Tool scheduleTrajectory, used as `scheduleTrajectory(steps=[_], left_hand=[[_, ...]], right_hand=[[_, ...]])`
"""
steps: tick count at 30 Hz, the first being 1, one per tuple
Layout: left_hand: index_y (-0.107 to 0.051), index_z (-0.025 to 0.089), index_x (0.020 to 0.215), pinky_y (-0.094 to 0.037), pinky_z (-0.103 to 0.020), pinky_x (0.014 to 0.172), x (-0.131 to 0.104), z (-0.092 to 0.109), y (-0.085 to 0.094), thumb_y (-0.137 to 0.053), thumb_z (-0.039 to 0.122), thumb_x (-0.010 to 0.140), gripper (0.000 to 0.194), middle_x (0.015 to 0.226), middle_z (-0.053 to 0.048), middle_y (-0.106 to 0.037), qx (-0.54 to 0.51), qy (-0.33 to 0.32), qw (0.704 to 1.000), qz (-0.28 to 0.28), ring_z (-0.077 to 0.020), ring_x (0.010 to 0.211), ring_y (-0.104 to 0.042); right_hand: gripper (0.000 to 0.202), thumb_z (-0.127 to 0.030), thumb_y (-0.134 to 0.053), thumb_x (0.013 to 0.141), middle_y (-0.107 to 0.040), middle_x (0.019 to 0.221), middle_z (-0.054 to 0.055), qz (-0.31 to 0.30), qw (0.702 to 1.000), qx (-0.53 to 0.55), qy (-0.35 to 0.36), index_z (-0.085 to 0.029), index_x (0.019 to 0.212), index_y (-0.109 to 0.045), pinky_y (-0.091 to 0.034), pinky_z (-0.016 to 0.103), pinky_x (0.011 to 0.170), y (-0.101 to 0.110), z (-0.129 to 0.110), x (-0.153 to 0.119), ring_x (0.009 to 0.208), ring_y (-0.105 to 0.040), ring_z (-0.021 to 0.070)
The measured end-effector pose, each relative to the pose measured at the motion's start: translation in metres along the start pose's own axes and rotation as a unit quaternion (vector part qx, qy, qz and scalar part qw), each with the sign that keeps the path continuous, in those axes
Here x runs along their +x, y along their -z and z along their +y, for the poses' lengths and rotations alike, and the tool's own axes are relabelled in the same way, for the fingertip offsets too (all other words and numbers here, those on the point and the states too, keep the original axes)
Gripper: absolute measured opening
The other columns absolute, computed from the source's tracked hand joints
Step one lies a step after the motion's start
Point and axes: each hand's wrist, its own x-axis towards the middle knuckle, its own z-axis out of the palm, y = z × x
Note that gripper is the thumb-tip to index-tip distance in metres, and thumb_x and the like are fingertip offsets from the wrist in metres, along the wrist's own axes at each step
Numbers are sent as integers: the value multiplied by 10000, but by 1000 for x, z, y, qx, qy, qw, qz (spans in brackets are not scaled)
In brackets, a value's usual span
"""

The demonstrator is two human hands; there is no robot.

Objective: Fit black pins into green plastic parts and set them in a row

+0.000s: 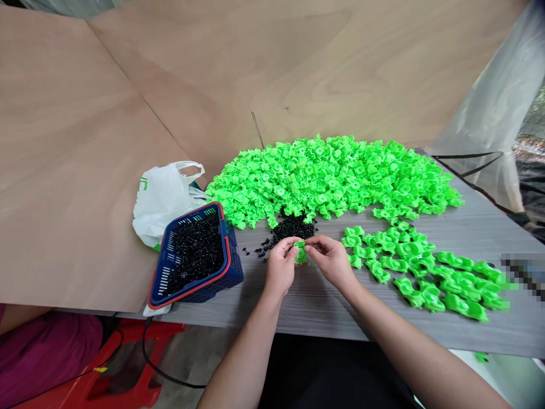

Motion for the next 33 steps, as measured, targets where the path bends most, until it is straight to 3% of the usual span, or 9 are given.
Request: scheduleTrajectory(steps=[8, 20, 29, 33], left_hand=[[-679, 205, 1040, -540, -234, 575, -3, 1, -3, -642, 361, 838, 258, 1126, -105, -687, 17, -18, 1000, 12, -189, 856, -656], [-660, 192, 1063, -569, -261, 622, -4, 3, -2, -590, 344, 874, 253, 1137, -110, -674, 29, -39, 999, -11, -185, 853, -655], [-650, 201, 1055, -561, -261, 626, -3, 7, 0, -676, 352, 823, 278, 1120, -98, -646, -16, -12, 1000, -22, -176, 858, -637], [-552, 222, 1043, -592, -300, 685, 2, 7, 12, -735, 278, 762, 339, 1059, -44, -571, -51, -22, 998, 21, -161, 884, -624]], right_hand=[[178, -314, -732, 750, -720, 759, 48, 8, 995, 74, -61, -173, 847, -683, -539, 286, 611, -3, 0, 1, 658, -660, 177], [193, -304, -756, 724, -722, 766, 46, 4, 993, 100, -62, -172, 847, -688, -544, 288, 625, -2, -1, 1, 671, -671, 179], [256, -392, -728, 751, -710, 740, 43, -11, 994, 75, -76, -169, 869, -685, -527, 299, 626, 1, 7, 10, 651, -648, 177], [174, -325, -637, 804, -678, 711, 22, 1, 997, -50, -51, -174, 881, -674, -463, 273, 586, 7, 14, 11, 610, -593, 159]])
